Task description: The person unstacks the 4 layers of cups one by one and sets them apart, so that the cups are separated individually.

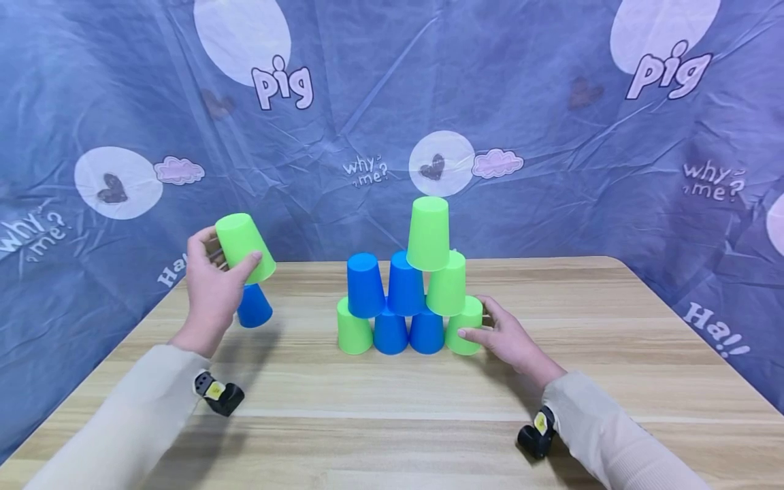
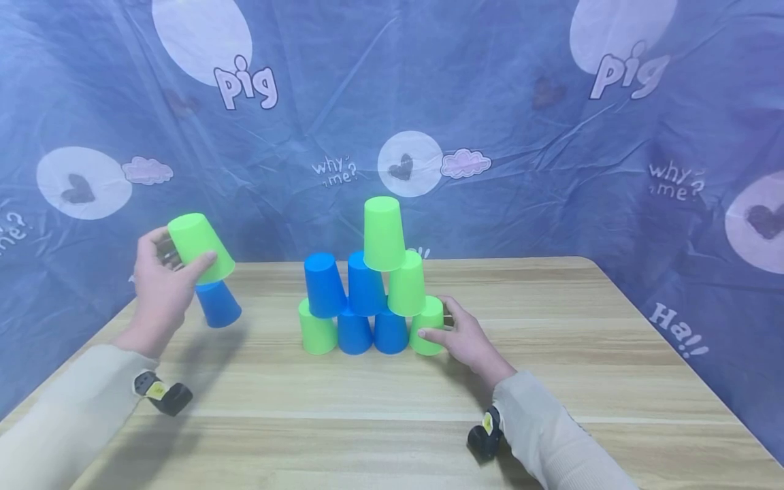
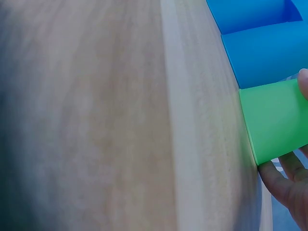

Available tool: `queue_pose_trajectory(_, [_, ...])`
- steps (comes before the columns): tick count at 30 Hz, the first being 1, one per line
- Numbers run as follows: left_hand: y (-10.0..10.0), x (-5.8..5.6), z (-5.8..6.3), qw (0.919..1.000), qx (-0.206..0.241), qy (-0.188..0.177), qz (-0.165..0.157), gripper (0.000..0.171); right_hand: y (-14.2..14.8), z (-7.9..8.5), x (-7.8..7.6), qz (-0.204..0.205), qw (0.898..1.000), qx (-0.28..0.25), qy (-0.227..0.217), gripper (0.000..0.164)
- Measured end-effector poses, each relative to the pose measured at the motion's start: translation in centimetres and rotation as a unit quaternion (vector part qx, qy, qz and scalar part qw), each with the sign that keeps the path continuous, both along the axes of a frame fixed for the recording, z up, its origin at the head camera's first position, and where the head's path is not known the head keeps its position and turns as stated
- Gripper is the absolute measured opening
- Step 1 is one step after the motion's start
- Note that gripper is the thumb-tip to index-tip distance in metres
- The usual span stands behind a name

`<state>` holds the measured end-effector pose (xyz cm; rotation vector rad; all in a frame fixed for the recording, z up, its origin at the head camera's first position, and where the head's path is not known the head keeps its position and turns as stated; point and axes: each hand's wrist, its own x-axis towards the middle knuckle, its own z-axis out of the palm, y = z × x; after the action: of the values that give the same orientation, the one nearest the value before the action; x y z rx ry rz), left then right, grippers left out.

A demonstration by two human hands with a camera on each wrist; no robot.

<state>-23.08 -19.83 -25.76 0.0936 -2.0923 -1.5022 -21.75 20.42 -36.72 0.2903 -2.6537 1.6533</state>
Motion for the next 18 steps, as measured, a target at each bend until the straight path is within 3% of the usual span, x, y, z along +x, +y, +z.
queue_pose_trajectory(18, [-4.0, -0.5, -0.6, 0.9961, 0.008, -0.017, 0.086, 0.062, 0.0, -0.1, -0.2, 0.003, 1.000, -0.002, -0.015, 0.065])
